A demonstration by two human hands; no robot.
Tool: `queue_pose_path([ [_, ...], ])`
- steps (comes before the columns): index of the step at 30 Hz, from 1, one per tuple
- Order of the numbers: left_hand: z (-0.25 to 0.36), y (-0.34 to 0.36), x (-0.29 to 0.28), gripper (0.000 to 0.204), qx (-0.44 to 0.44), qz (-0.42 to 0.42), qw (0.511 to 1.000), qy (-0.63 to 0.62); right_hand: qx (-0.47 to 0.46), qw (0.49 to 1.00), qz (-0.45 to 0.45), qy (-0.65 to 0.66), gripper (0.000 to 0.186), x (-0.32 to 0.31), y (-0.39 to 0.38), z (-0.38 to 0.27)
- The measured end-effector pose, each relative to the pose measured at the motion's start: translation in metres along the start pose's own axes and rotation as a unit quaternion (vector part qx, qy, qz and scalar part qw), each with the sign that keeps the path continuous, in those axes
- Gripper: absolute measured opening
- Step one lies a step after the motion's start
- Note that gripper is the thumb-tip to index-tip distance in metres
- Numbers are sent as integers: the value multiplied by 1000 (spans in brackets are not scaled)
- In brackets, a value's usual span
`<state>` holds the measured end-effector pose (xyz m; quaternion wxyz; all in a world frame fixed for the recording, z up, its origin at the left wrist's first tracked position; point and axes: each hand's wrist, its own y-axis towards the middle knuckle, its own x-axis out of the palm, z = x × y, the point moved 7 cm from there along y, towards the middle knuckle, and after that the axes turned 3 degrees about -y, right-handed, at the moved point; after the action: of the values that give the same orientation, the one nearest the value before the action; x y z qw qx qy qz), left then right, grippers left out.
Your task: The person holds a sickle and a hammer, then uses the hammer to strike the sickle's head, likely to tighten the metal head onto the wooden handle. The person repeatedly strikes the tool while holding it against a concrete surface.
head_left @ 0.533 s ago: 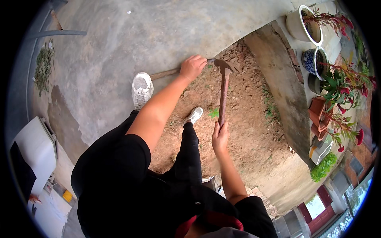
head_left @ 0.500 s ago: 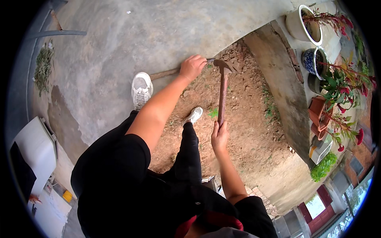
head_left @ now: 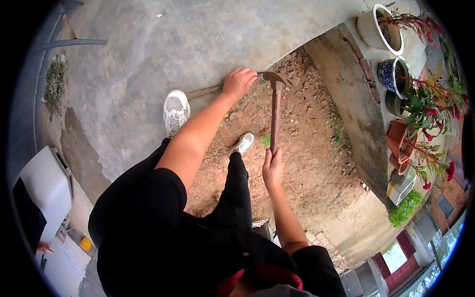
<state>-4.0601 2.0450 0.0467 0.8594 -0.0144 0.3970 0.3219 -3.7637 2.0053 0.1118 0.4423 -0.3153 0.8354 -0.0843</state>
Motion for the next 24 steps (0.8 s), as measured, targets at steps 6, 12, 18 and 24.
queue_pose_path([
  [6,-3,-2,0,12,-22,-2,999,31,-3,999,-36,8,23,6,16,-16],
  [12,-4,-1,1,14,-15,5,1000,-5,-4,999,10,39,22,4,8,-15],
  [18,-3,-2,1,13,-30,-6,999,14,-7,999,-15,29,20,9,15,-6],
  [24,-7,-10,-1,26,-32,-31,999,-1,-16,999,15,25,19,7,-4,3],
])
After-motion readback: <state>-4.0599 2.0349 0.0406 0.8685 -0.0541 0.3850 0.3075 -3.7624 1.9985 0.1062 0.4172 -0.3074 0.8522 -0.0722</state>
